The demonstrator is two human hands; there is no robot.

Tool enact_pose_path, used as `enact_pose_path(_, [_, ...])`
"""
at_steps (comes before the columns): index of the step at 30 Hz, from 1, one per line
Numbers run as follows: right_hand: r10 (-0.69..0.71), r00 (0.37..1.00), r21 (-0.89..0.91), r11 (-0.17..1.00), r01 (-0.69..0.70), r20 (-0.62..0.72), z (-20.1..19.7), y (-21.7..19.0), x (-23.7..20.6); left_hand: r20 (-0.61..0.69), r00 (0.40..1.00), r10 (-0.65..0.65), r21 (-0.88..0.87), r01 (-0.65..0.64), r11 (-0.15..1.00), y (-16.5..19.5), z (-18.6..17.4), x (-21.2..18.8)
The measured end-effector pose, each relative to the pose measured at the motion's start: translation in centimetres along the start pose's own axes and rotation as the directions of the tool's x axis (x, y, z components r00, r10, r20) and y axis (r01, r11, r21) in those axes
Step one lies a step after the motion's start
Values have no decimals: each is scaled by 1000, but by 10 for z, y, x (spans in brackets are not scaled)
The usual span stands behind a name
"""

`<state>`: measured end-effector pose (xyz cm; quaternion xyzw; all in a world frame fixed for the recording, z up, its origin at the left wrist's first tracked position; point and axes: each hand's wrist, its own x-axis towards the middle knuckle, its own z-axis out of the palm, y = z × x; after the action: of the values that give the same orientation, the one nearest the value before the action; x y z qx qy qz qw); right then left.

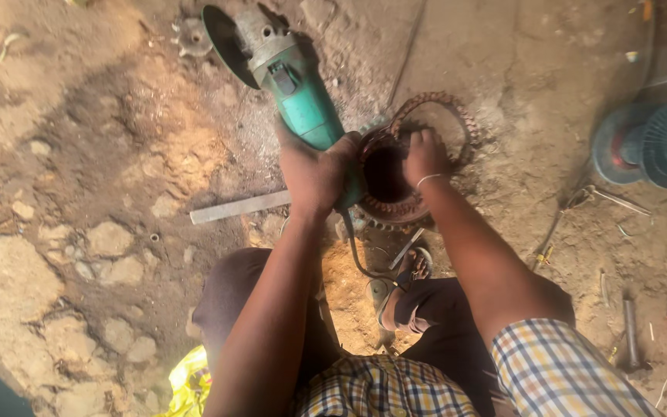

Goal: The person uses an angle grinder to cut a copper ring from a motor stator, then uses a hammer and chisel to tap and separate the copper windings from the stator core. The person works on the stator while seated on the ground.

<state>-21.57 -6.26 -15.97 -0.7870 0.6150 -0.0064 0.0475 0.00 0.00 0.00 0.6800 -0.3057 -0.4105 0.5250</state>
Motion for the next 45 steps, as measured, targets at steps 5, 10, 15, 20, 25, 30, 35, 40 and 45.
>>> enact_pose_path(5, [-61, 993, -148, 986, 76, 103, 2, 13, 9, 46, 999, 13, -2, -13, 1000, 5, 2, -9])
enact_pose_path(10, [-54, 966, -175, 979, 100, 251, 0, 17, 22, 61, 997, -47, 17, 47, 999, 17, 3, -12])
enact_pose_path(15, [-91, 986, 72, 992, 102, -142, -6, 18, 8, 44, 999, -30, -36, 32, 999, 19, 13, -11])
enact_pose_path(20, [69, 953, -13, 998, -69, 296, -18, 34, 8, 10, 1000, -23, 30, 23, 999, 15, 22, -14])
enact_pose_path(25, [151, 953, 207, 956, -209, 264, -31, 71, 1, 16, 998, -57, -6, 57, 998, 18, 31, -10])
enact_pose_path(30, [206, 966, 751, 660, -17, -159, -23, 109, -7, 2, 1000, -3, 8, 3, 1000, 17, 37, -12])
enact_pose_path(35, [280, 936, 965, 90, -247, 213, -10, 120, -5, 79, 997, 16, -12, -16, 1000, 9, 29, -18])
enact_pose_path(40, [263, 904, 939, -171, -299, 336, -8, 124, -9, 138, 990, 18, 50, -25, 998, 5, 14, -22])
enact_pose_path(45, [234, 874, 892, -272, -361, 425, -8, 125, -12, 136, 988, 73, 82, -85, 993, 8, 15, -21])
